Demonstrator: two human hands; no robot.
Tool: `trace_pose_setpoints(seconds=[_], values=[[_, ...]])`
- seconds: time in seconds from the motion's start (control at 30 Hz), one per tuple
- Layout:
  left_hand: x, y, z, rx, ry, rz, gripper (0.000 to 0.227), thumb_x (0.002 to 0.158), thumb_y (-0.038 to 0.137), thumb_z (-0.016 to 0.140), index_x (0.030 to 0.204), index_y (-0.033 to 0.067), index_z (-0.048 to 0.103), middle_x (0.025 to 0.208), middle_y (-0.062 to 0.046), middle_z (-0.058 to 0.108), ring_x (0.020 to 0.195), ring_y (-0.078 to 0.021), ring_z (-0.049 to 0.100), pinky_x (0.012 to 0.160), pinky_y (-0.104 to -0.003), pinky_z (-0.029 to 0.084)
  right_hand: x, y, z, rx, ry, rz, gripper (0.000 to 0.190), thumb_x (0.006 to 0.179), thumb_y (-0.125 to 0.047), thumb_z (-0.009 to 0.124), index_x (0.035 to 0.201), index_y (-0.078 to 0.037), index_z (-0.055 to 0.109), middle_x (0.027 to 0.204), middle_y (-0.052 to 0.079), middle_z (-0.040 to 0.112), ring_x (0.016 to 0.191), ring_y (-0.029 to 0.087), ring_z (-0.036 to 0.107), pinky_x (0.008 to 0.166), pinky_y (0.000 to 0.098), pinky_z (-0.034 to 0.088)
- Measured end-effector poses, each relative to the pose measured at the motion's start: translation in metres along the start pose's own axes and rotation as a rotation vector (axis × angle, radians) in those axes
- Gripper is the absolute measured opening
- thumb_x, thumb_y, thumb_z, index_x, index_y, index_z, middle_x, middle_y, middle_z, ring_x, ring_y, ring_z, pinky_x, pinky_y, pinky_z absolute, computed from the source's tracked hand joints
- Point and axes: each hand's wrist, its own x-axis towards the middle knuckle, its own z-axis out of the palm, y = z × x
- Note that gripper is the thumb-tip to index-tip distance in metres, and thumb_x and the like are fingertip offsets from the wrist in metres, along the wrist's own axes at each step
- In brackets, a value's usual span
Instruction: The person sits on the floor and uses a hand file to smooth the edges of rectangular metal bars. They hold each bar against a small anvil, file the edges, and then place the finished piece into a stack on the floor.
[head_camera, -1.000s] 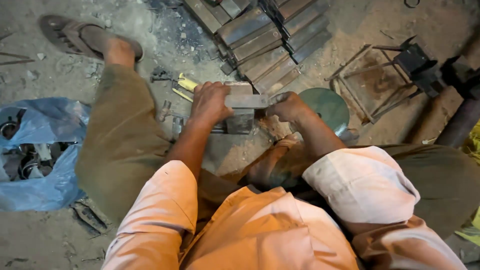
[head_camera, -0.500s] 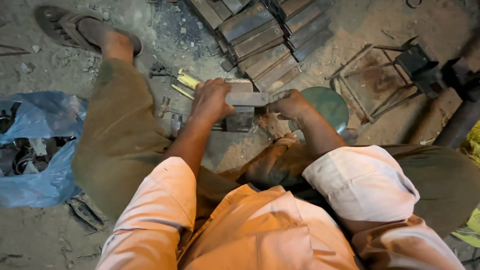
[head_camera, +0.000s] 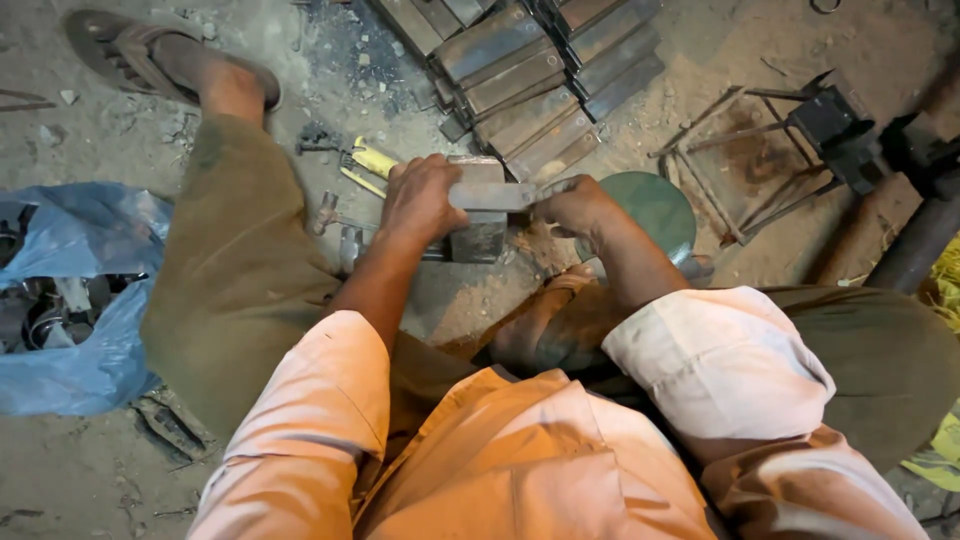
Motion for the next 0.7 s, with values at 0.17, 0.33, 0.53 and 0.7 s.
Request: trace_pose_setpoints(seconds=[0.17, 0.33, 0.53, 0.7], values=[[0.0, 0.004, -0.005, 0.004, -0.027, -0.031, 0.047, 0.06, 0.022, 0.089, 0.104, 0.0096, 0.077, 0.108, -0.009, 0.069, 0.109, -0.0315, 0.062, 0.096, -0.047, 0.042, 0.018, 0.011, -0.004, -0.094, 0.095, 0.013, 0.039, 0.069, -0.016, 0.089, 0.099, -0.004, 0.067, 0.091, 0.008, 0.073, 0.085, 0.021, 0.072, 0.068, 0.0368, 0.06], [-0.005, -0.012, 0.01, 0.082, -0.034, -0.077, 0.064, 0.06, 0.023, 0.092, 0.12, 0.0109, 0.071, 0.115, -0.015, 0.068, 0.115, -0.0361, 0.06, 0.099, -0.049, 0.044, 0.02, 0.018, -0.011, -0.593, 0.098, -0.353, 0.053, 0.059, -0.035, 0.092, 0.103, -0.009, 0.079, 0.1, 0.013, 0.077, 0.09, 0.025, 0.073, 0.082, 0.0385, 0.057], [-0.004, -0.046, 0.027, -0.065, -0.274, -0.585, 0.124, 0.061, 0.043, 0.093, 0.163, 0.0028, 0.034, 0.117, -0.026, 0.075, 0.114, -0.0392, 0.069, 0.1, -0.046, 0.054, 0.041, 0.029, 0.016, -0.535, 0.079, -0.404, 0.038, 0.074, -0.037, 0.082, 0.094, -0.005, 0.076, 0.091, 0.017, 0.075, 0.085, 0.027, 0.072, 0.08, 0.0395, 0.058], [-0.012, -0.062, 0.018, -0.156, -0.239, -0.567, 0.12, 0.059, 0.046, 0.094, 0.16, 0.0035, 0.043, 0.121, -0.026, 0.072, 0.116, -0.0414, 0.068, 0.099, -0.048, 0.053, 0.012, 0.007, 0.013, -0.331, 0.052, -0.143, 0.063, 0.056, -0.037, 0.087, 0.1, 0.006, 0.075, 0.098, 0.023, 0.077, 0.091, 0.032, 0.076, 0.082, 0.0388, 0.06]])
